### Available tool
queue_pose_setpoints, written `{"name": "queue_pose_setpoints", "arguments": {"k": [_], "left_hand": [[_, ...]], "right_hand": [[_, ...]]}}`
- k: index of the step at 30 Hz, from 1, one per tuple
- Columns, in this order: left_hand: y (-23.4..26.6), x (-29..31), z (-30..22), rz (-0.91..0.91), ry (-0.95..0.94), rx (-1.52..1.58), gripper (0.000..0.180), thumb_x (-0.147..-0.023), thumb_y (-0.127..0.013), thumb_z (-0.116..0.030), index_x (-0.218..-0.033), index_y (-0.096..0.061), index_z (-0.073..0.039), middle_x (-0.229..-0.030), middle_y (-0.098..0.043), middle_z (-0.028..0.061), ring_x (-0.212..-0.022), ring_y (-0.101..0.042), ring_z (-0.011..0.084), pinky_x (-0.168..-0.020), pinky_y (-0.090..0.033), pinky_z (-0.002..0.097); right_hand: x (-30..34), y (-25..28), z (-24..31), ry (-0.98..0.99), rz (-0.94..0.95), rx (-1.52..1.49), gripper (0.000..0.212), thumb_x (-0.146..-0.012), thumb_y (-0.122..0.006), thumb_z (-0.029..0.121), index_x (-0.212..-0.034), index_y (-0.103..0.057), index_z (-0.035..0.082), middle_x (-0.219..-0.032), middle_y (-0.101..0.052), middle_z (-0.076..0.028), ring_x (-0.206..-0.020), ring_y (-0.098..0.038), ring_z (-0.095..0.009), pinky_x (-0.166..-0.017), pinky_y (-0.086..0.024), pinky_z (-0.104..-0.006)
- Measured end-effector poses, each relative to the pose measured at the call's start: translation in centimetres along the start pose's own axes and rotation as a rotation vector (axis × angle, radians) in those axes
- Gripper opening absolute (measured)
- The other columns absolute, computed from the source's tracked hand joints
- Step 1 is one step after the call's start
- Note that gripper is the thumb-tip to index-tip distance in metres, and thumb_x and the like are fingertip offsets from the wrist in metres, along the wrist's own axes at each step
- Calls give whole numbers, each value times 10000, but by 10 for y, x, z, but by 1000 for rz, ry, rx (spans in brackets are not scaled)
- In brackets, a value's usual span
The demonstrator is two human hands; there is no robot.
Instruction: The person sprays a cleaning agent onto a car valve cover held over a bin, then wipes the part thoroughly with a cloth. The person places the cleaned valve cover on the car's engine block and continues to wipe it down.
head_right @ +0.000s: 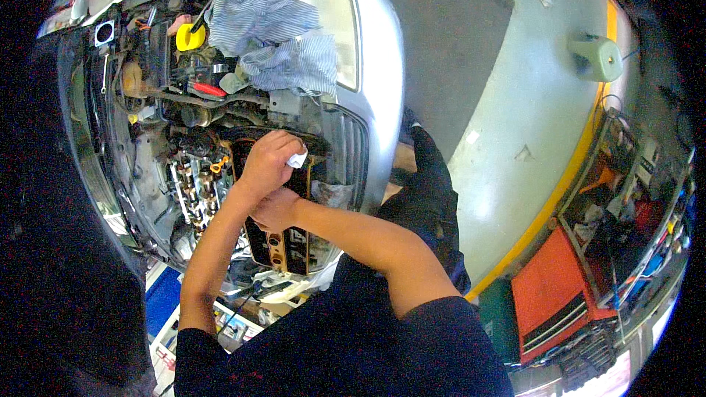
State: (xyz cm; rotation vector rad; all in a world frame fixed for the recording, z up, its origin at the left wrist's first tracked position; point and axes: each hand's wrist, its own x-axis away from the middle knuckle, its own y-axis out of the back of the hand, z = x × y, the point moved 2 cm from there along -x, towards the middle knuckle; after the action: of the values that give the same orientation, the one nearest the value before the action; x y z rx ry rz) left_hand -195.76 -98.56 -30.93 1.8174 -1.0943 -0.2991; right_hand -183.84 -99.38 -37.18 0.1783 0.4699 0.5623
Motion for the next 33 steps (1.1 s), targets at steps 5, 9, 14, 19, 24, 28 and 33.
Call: {"name": "queue_pose_setpoints", "arguments": {"k": [5,9,14,19,24,28,33], "left_hand": [[4,0,0,4,20,153,280,-731,-706,78,-984,-712,-40,-1018,-741,118,-993,-716,350,-858,-590,441],[2,2,-6,-28,-41,276,264,-758,-722,76,-993,-729,-45,-1029,-760,115,-992,-733,343,-854,-598,433],[16,17,-43,-230,77,319,262,-754,-778,45,-998,-753,-47,-1034,-772,117,-990,-748,316,-865,-599,403],[47,87,-71,-549,435,417,267,-788,-801,67,-1033,-735,-16,-1052,-773,138,-989,-760,254,-883,-587,356],[38,162,-130,-965,712,677,228,-860,-784,39,-1073,-708,12,-1125,-724,111,-1020,-699,178,-926,-563,321],[-1,211,-167,-1173,699,855,201,-909,-784,13,-1090,-697,6,-1135,-721,108,-1045,-687,166,-949,-549,316],[-36,243,-207,-1292,673,922,196,-939,-798,-62,-1100,-704,-2,-1097,-742,82,-1018,-696,160,-924,-547,318]], "right_hand": [[-1,-5,-3,4,11,10,301,-872,-702,271,-1066,-722,42,-1039,-747,-199,-1006,-726,-402,-932,-556,-502],[-1,-7,-4,-79,21,-82,351,-867,-692,284,-1120,-709,42,-1096,-746,-203,-1073,-714,-406,-1032,-517,-532],[-2,2,5,-164,132,-102,387,-872,-687,301,-1194,-682,86,-1250,-711,-156,-1227,-646,-348,-1125,-446,-513],[-7,24,9,-173,198,-317,462,-822,-711,337,-1216,-667,100,-1312,-655,-179,-1332,-566,-367,-1204,-388,-479],[-9,35,34,-31,14,156,408,-693,-799,285,-1026,-660,93,-1075,-631,-127,-1134,-604,-354,-1094,-452,-478],[21,73,90,-83,20,66,366,-732,-800,167,-1066,-694,63,-1057,-642,-133,-1129,-621,-415,-1075,-488,-509],[74,95,155,-543,-79,-534,268,-962,-707,79,-1219,-698,4,-1123,-707,-104,-1091,-677,-237,-966,-525,-354]]}}
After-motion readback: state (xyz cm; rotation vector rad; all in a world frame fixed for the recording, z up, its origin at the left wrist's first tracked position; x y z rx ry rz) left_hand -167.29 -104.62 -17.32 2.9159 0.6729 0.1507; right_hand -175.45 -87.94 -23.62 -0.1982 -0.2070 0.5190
